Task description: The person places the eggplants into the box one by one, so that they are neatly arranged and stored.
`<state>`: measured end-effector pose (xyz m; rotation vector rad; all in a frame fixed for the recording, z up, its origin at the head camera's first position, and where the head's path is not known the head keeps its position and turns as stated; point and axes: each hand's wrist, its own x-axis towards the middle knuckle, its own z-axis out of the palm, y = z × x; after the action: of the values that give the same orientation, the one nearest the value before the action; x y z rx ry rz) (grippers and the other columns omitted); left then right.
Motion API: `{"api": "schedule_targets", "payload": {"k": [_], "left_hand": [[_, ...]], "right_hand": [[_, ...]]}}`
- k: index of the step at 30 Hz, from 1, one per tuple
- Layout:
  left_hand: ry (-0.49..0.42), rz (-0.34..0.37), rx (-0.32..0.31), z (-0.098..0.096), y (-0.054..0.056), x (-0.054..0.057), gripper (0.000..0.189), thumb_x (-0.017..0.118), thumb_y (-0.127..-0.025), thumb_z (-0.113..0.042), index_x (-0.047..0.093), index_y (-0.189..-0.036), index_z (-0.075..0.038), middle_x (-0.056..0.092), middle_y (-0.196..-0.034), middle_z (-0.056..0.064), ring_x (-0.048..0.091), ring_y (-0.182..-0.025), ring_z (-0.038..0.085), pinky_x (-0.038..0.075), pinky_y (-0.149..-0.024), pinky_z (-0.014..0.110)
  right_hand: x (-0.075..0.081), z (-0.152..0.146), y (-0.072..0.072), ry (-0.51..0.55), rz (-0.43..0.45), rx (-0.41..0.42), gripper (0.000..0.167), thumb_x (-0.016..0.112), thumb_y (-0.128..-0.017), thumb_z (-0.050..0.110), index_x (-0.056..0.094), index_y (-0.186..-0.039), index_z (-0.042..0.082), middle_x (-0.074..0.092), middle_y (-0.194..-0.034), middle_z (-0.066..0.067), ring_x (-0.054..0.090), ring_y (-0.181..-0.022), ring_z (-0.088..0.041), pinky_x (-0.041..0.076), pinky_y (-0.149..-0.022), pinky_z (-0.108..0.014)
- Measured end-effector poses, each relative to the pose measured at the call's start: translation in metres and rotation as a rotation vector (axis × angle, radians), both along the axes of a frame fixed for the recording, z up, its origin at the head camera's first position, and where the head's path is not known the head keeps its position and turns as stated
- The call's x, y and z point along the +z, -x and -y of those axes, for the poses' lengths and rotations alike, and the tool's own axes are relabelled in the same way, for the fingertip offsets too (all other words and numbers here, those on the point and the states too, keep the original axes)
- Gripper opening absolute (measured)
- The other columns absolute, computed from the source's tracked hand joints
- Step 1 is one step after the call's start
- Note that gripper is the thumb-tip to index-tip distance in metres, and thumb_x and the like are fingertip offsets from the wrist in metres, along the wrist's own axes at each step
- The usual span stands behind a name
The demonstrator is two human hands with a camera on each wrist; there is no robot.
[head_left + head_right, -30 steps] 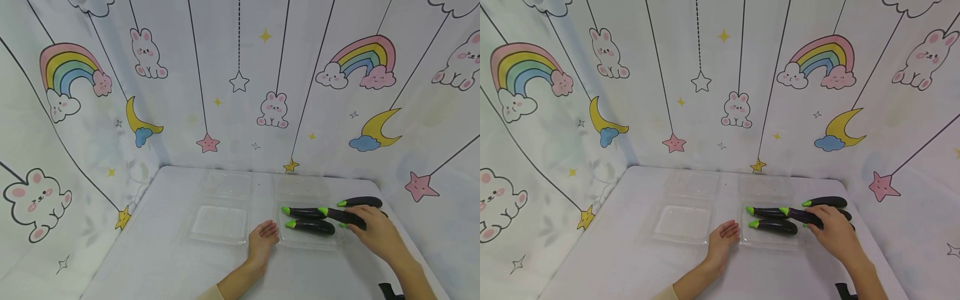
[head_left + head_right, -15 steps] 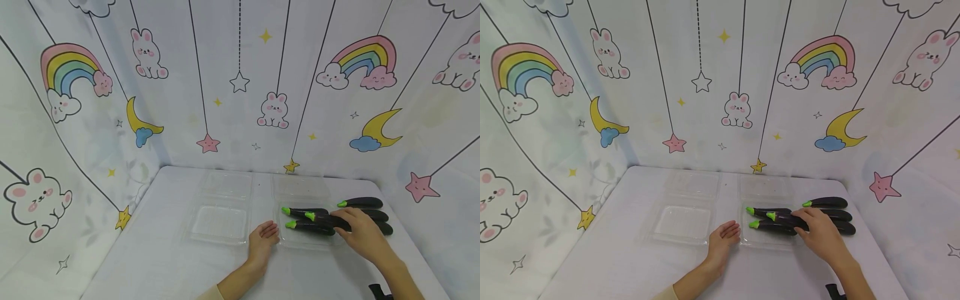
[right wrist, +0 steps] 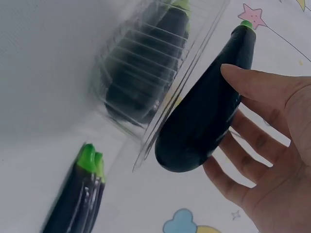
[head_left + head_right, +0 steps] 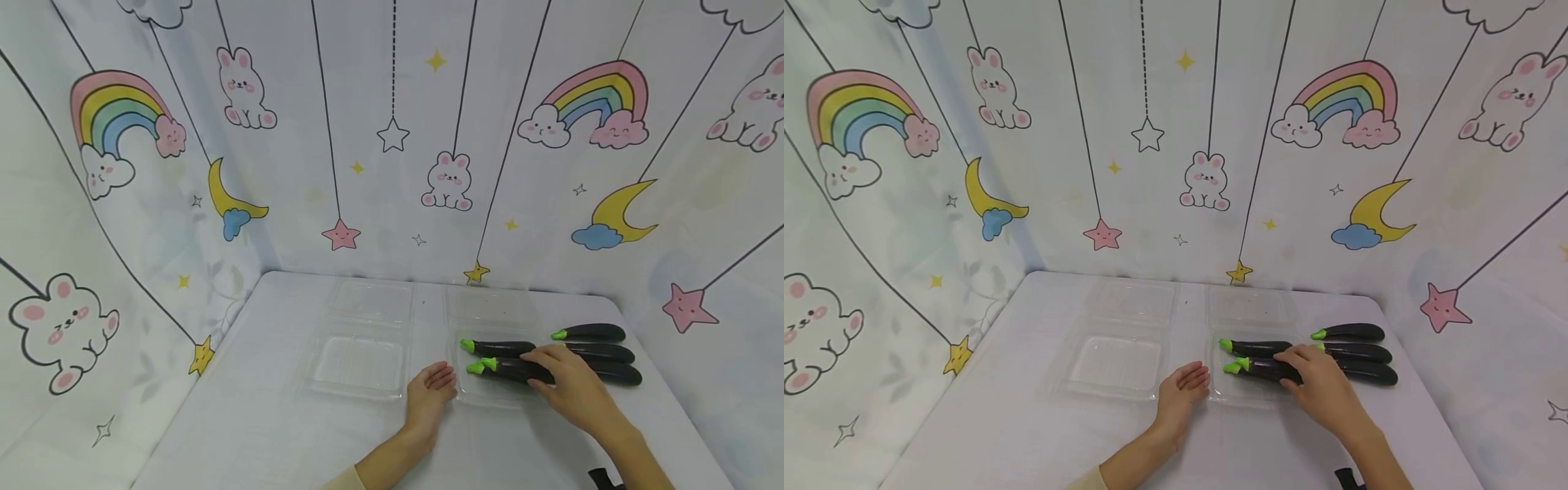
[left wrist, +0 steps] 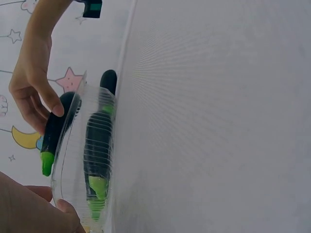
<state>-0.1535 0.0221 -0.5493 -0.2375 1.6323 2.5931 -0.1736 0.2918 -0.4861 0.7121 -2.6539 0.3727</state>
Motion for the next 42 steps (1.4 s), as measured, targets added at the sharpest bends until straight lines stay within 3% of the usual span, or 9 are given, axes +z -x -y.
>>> {"api": "schedule_targets", "payload": {"k": [6, 21, 31, 42], "left_hand": [[-0.008, -0.004, 0.006, -0.001, 0.000, 0.000, 0.050, 0.066, -0.086, 0.017, 0.055, -0.135, 0.014, 0.064, -0.128, 0.024, 0.064, -0.122, 0.034, 0.057, -0.095, 0.028], [0.023, 0.011, 0.012, -0.001, -0.001, 0.001, 0.047, 0.067, -0.087, 0.016, 0.057, -0.133, 0.013, 0.067, -0.126, 0.023, 0.066, -0.119, 0.032, 0.058, -0.092, 0.027], [0.001, -0.001, 0.007, -0.002, -0.002, 0.002, 0.048, 0.067, -0.087, 0.017, 0.056, -0.133, 0.014, 0.066, -0.126, 0.024, 0.065, -0.121, 0.035, 0.058, -0.093, 0.027], [0.040, -0.036, 0.015, -0.004, -0.002, -0.001, 0.049, 0.065, -0.084, 0.016, 0.056, -0.132, 0.011, 0.066, -0.125, 0.021, 0.065, -0.119, 0.036, 0.058, -0.087, 0.024]], "right_hand": [[-0.005, 0.005, -0.001, -0.010, 0.027, 0.015, 0.053, 0.097, -0.068, 0.008, 0.077, -0.117, 0.013, 0.072, -0.113, -0.002, 0.069, -0.104, -0.029, 0.059, -0.086, -0.052], [-0.019, 0.007, 0.001, -0.031, 0.199, -0.057, 0.048, 0.095, -0.074, 0.016, 0.076, -0.118, 0.018, 0.073, -0.117, -0.002, 0.068, -0.110, -0.028, 0.056, -0.094, -0.053], [-0.019, 0.003, 0.010, -0.027, 0.338, -0.071, 0.040, 0.092, -0.079, 0.023, 0.078, -0.116, 0.020, 0.074, -0.112, 0.003, 0.068, -0.109, -0.027, 0.056, -0.094, -0.054], [-0.020, 0.001, 0.011, -0.034, 0.330, -0.021, 0.032, 0.089, -0.084, 0.026, 0.080, -0.114, 0.022, 0.071, -0.110, 0.006, 0.067, -0.105, -0.024, 0.056, -0.091, -0.052]]}}
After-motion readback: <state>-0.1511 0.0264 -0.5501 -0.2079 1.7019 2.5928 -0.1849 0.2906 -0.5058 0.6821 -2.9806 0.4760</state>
